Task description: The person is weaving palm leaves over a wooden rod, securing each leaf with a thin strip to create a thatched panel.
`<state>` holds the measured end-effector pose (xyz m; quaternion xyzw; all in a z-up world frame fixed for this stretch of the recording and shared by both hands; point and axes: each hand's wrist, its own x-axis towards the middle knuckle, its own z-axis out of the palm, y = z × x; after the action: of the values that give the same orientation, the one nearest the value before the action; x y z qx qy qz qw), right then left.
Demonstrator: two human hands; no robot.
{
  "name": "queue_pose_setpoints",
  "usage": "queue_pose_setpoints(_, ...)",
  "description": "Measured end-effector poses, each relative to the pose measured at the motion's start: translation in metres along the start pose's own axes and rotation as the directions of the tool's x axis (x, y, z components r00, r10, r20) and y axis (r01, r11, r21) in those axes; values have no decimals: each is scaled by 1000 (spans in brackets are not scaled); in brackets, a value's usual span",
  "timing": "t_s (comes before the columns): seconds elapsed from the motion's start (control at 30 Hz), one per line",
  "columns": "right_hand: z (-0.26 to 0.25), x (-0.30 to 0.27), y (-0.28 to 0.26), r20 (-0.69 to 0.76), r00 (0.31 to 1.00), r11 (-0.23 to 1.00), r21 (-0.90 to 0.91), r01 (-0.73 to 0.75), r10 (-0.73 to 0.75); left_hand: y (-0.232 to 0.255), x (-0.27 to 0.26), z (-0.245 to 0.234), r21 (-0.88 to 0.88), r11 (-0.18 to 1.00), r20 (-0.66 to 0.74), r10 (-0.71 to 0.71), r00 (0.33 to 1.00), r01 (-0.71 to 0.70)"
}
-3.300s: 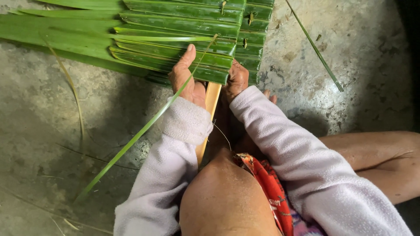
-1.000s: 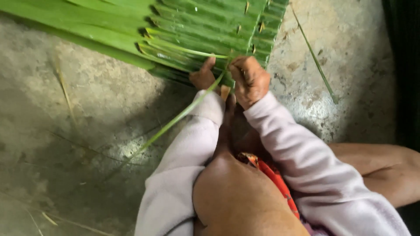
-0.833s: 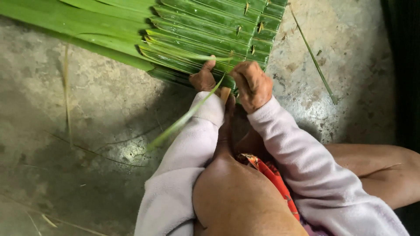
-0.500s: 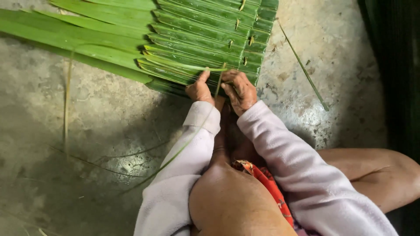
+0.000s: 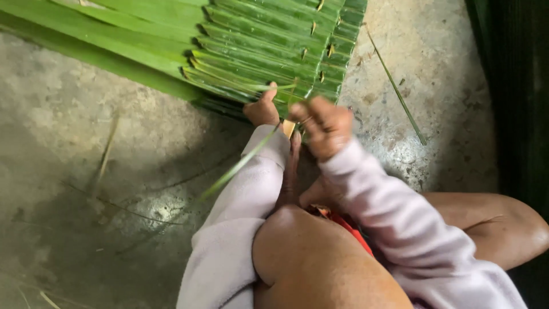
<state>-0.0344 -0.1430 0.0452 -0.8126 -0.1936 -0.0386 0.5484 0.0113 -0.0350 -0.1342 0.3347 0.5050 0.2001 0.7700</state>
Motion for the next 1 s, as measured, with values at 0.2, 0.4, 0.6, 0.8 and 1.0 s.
queue_pose_setpoints(0.2,-152,45,-41,141,900,871,-228,435,-413,16,1,1,79,995,2,57,998,-57)
queue_pose_setpoints(0.4,-140,83,-43,-107,991,993,71,91,-83,23,-13,-1,-63,995,87,84,993,-79)
queue_pose_setpoints(0.6,-99,68,-10,-218,871,816,503,-285,439,17,-19,-10,-49,995,95,-78,992,83)
queue_pose_setpoints(0.8,-68,-16,137,228,824,512,689,-513,518,24,-10,-2,94,995,26,-18,999,16)
queue_pose_setpoints(1.0,-19,-7,83,194,976,991,59,-117,104,33,-14,-4,206,978,40,30,999,-37)
